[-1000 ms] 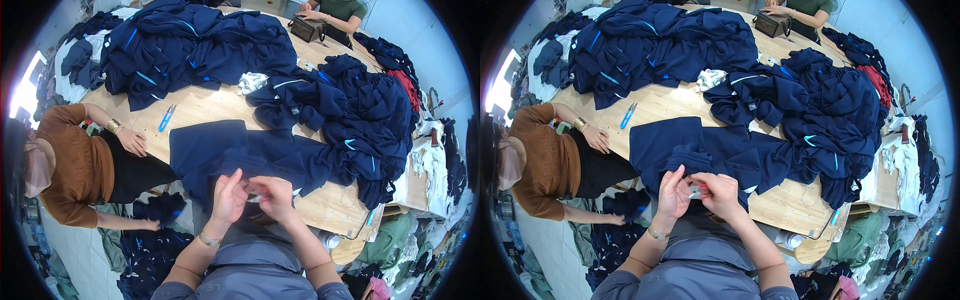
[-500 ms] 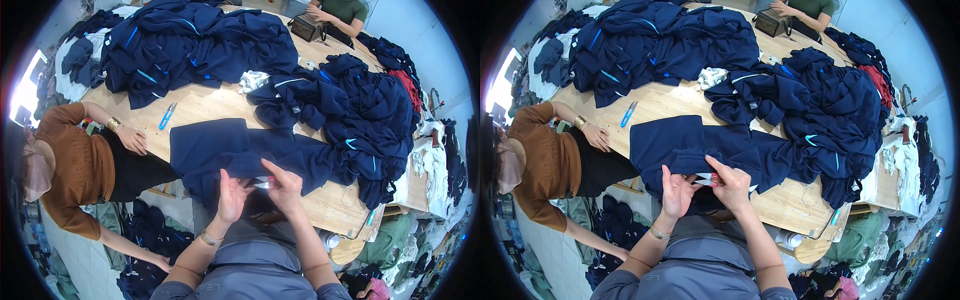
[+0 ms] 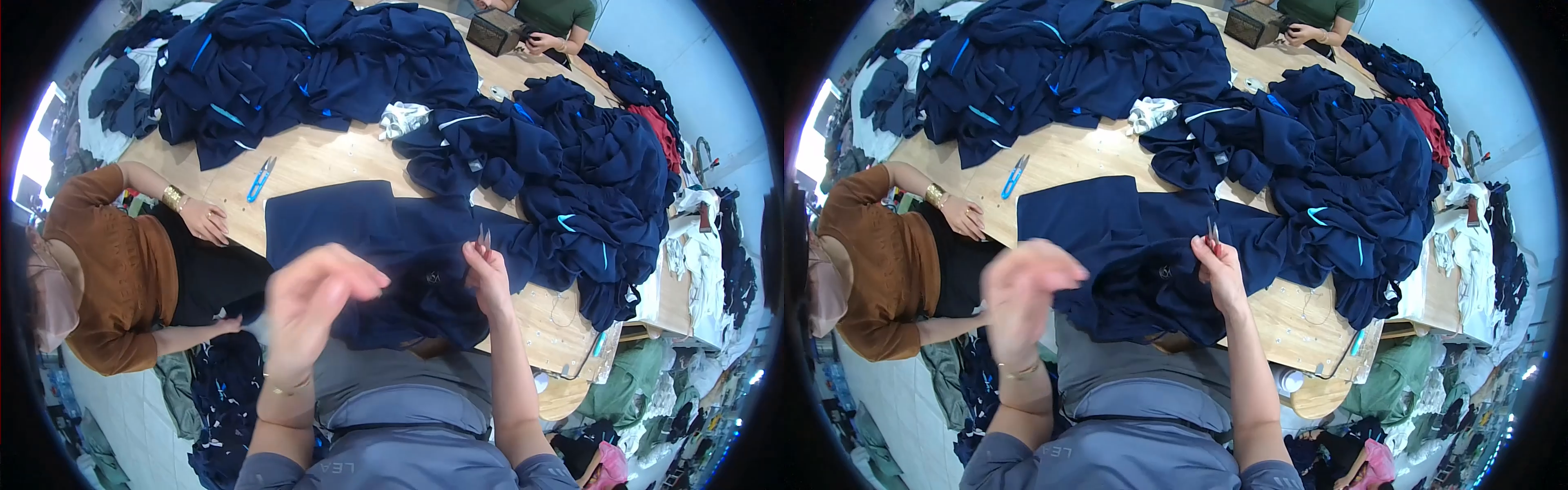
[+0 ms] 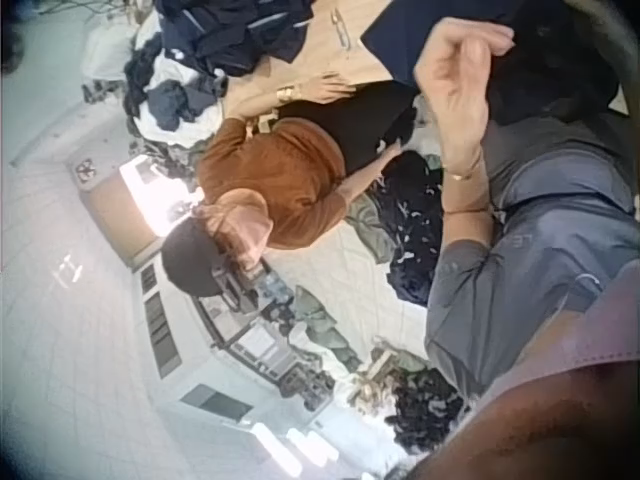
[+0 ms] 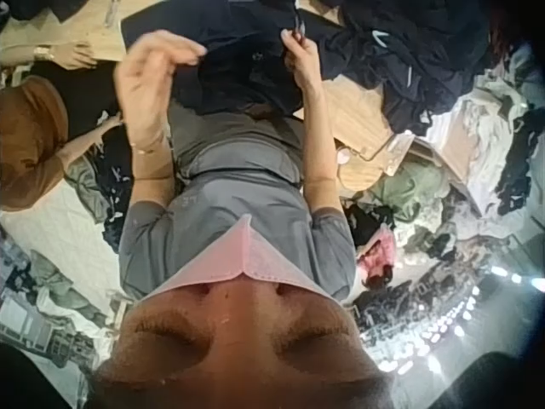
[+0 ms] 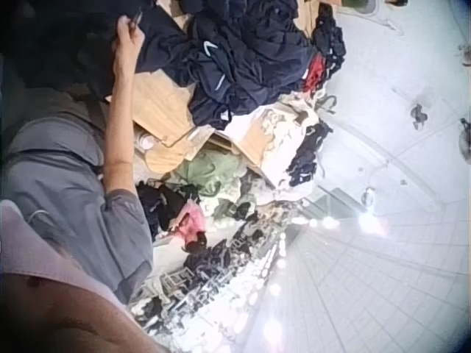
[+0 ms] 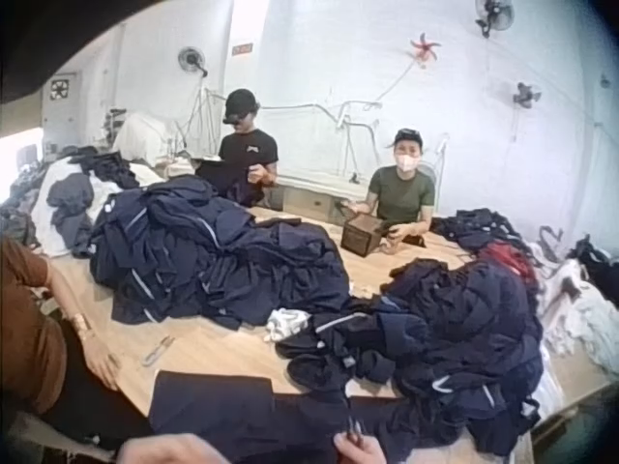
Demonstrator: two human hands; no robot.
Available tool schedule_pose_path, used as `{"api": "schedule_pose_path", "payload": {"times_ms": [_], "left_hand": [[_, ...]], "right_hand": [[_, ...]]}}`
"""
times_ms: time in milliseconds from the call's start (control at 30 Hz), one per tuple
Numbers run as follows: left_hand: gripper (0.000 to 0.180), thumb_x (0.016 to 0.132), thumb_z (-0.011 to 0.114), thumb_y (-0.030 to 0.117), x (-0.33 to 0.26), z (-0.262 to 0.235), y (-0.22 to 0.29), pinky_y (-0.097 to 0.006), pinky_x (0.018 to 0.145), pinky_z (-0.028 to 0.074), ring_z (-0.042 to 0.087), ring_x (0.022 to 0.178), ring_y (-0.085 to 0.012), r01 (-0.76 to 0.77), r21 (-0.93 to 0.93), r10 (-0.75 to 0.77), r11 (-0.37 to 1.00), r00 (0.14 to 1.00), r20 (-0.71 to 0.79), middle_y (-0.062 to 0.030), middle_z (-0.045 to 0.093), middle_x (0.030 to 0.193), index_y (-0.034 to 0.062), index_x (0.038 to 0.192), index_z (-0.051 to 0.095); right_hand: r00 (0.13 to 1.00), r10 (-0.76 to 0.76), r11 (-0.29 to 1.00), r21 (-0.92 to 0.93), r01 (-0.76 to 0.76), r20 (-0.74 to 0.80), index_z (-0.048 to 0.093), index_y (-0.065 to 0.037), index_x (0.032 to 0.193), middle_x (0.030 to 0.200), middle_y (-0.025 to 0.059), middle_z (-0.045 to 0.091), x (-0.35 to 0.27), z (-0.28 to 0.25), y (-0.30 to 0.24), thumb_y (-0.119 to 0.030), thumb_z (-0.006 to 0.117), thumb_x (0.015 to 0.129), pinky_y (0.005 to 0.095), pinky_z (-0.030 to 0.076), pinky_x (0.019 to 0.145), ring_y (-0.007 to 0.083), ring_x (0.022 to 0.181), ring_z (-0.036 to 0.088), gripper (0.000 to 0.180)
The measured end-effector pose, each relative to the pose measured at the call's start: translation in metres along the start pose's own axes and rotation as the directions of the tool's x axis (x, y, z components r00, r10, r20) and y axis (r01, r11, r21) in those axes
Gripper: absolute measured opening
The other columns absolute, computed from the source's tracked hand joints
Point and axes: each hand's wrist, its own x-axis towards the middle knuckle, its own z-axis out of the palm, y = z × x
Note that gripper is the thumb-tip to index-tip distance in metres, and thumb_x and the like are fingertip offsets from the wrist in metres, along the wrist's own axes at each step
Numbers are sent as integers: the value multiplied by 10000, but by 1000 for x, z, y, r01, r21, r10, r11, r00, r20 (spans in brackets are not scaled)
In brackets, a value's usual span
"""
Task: The recorder is trimming excess threads from blue garments using thread snips in a factory setting.
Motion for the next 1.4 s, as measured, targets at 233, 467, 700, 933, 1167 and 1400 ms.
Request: {"api": "schedule_pose_path", "payload": {"times_ms": [233, 467, 700, 933, 1167, 1400], "left_hand": [[136, 841, 580, 214, -28, 38, 92, -298, 535, 346, 446, 658, -144, -409, -293, 358, 864, 909, -212, 0, 493, 763, 135, 784, 484], [119, 852, 564, 205, -39, 28, 88, -290, 559, 369, 473, 686, -144, -333, -266, 298, 905, 940, -164, -19, 515, 800, 110, 825, 497], [117, 864, 548, 196, -45, 16, 89, -282, 584, 391, 500, 713, -145, -281, -213, 261, 936, 958, -119, -38, 536, 838, 85, 867, 511], [132, 875, 532, 187, -44, 21, 79, -274, 609, 413, 527, 740, -145, -216, -167, 206, 962, 976, -74, -56, 558, 875, 60, 909, 524], [158, 886, 517, 178, -50, 3, 80, -266, 634, 436, 555, 767, -145, -154, -102, 150, 983, 988, -45, -75, 579, 912, 35, 951, 538], [192, 897, 501, 169, -58, -16, 78, -258, 659, 458, 582, 795, -146, -80, -46, 79, 996, 997, -11, -94, 601, 950, 10, 993, 551]], "right_hand": [[975, 136, 985, 129, -115, -174, 429, -218, 694, 485, -112, 277, 17, -13, 16, -274, 634, 852, 211, 192, 420, 31, 394, 211, 265], [963, 184, 971, 190, -147, -196, 368, -212, 649, 491, -96, 274, 26, -24, 29, -292, 664, 830, 197, 205, 415, 38, 394, 216, 356], [968, 175, 972, 191, -140, -181, 374, -208, 661, 501, -92, 287, 33, -28, 35, -309, 678, 815, 197, 217, 418, 39, 398, 230, 355], [955, 195, 970, 186, -154, -224, 388, -216, 665, 489, -100, 275, 34, -31, 40, -307, 667, 822, 203, 204, 411, 39, 386, 216, 333], [948, 206, 971, 170, -168, -241, 404, -218, 690, 480, -110, 261, 35, -27, 43, -311, 663, 825, 205, 199, 416, 40, 386, 203, 306], [955, 177, 977, 161, -142, -236, 375, -206, 636, 490, -88, 286, 38, -35, 48, -331, 674, 812, 215, 226, 402, 47, 377, 236, 369]]}}
